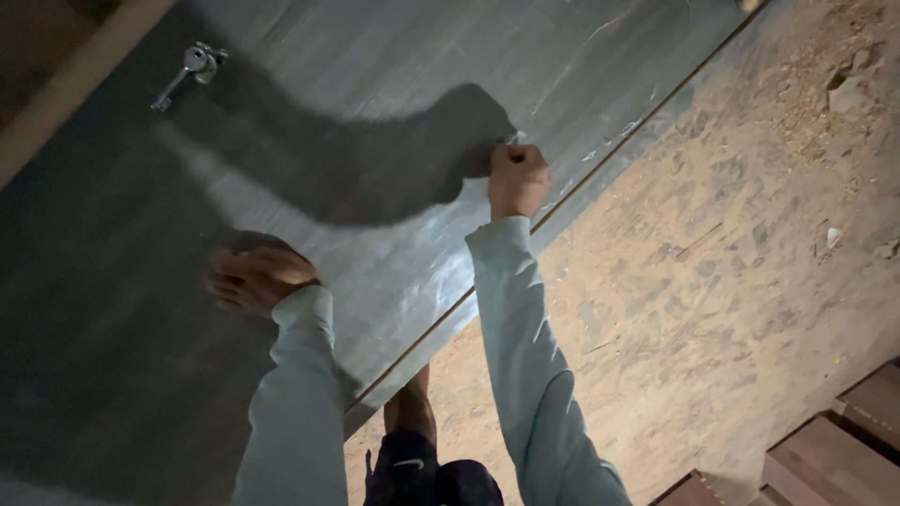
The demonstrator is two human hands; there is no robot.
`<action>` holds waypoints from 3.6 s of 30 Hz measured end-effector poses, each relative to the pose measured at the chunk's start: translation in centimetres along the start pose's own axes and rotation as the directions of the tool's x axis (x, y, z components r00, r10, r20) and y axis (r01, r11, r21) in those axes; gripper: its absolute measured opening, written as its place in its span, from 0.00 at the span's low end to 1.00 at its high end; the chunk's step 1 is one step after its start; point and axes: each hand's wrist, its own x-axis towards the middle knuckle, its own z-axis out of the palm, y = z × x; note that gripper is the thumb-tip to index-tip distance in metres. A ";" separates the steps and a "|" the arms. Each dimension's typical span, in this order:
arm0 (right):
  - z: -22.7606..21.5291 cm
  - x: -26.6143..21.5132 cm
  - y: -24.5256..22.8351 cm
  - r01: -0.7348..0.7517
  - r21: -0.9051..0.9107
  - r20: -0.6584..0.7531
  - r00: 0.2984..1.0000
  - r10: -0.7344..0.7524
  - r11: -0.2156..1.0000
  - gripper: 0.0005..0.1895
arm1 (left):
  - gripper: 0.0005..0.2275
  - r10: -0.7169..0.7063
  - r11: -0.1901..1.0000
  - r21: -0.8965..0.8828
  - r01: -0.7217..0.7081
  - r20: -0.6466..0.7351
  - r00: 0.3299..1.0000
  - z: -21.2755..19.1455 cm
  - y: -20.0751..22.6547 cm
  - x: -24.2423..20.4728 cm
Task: The person scrapes and wipes a large flat surface using a small handheld tool and a cloth. They repeatedly remove debris and wipe along a linear seam, moving across the surface in a systematic manner.
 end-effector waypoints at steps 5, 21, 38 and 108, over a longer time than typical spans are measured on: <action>1.7 2.1 1.9 0.044 -0.126 0.047 0.998 -0.039 0.991 0.12 | 0.16 0.025 0.999 0.021 -0.024 -0.074 0.997 -0.5 0.6 -0.5; -7.3 8.4 -2.2 0.932 0.148 0.547 0.201 -0.812 0.331 0.20 | 0.12 0.232 0.973 0.098 -0.211 -0.324 0.917 4.7 -4.4 1.7; -1.5 15.0 3.6 0.999 -0.006 0.800 -0.018 -0.600 -0.039 0.04 | 0.12 0.297 0.953 0.172 -0.248 -0.390 0.871 2.5 -2.0 0.3; -7.5 -3.2 11.1 0.563 -0.046 0.467 0.742 -0.481 0.825 0.09 | 0.13 0.295 0.952 0.174 -0.253 -0.294 0.909 1.5 -1.7 0.1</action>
